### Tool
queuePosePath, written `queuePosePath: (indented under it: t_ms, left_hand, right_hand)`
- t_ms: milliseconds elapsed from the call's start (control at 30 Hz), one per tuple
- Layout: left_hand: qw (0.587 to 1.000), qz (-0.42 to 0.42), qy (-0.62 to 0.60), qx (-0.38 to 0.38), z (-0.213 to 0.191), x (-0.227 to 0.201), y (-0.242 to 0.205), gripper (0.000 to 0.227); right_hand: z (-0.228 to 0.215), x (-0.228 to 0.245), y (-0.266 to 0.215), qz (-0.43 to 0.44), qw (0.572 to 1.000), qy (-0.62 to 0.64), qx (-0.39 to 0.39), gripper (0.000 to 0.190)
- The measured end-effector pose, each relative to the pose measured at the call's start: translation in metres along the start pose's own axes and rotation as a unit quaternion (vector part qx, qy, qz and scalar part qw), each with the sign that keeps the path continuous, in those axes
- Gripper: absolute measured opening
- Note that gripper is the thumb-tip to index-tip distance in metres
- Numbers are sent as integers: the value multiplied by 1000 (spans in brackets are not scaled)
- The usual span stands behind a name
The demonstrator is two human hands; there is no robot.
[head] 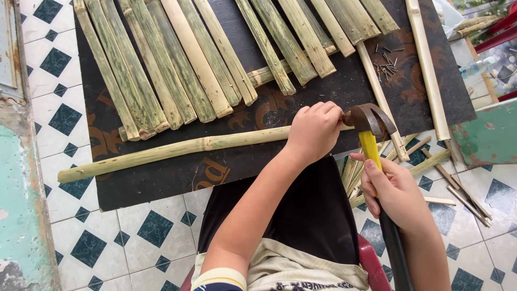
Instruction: Nailing bamboo slats onto a wooden frame using a hammer and nails to assemble a surface.
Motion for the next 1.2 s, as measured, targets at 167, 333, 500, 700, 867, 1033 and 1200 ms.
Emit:
queuePosePath:
  t_ms: [167, 333, 500, 700, 867, 1033, 1200]
  left_hand:
    - [999, 34, 24, -18, -5, -8, 2, 13]
    - [999, 28, 21, -20, -6, -8, 2, 14]
    - [999, 7, 33, -10, -1, -6, 2, 14]
    - [998, -1, 65, 8, 8, -6, -1, 13]
    - [999, -40, -33, -12, 0, 0, -4, 10]
    - [997, -35, -65, -25, -8, -1, -7, 8]
    - [995, -17, -85, -41, -14, -5, -8, 9]
  right_hand:
    - [0, 4, -4, 60, 998, -19, -25, 32]
    - [1, 6, -5, 66, 997, -19, -26, 34]
    - [0, 0, -1, 67, 997, 5, -23, 33]
    - [1, 5, -4, 64, 997, -26, -31, 32]
    - [1, 4, -7, 98, 994, -13, -41, 35]
    - [-3, 7, -9, 75, 996, -17, -42, 34]
    - [-13, 7, -11, 76, 995, 8, -64, 33]
Point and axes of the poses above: each hand's wrist, its own y-axis towards the middle knuckle, its own z-axis out of the palm, x = y × z, the point moved 10 cm from there along y, towards the middle knuckle, and after that the axes turned 13 degrees about -x, right-handed, at the moved point
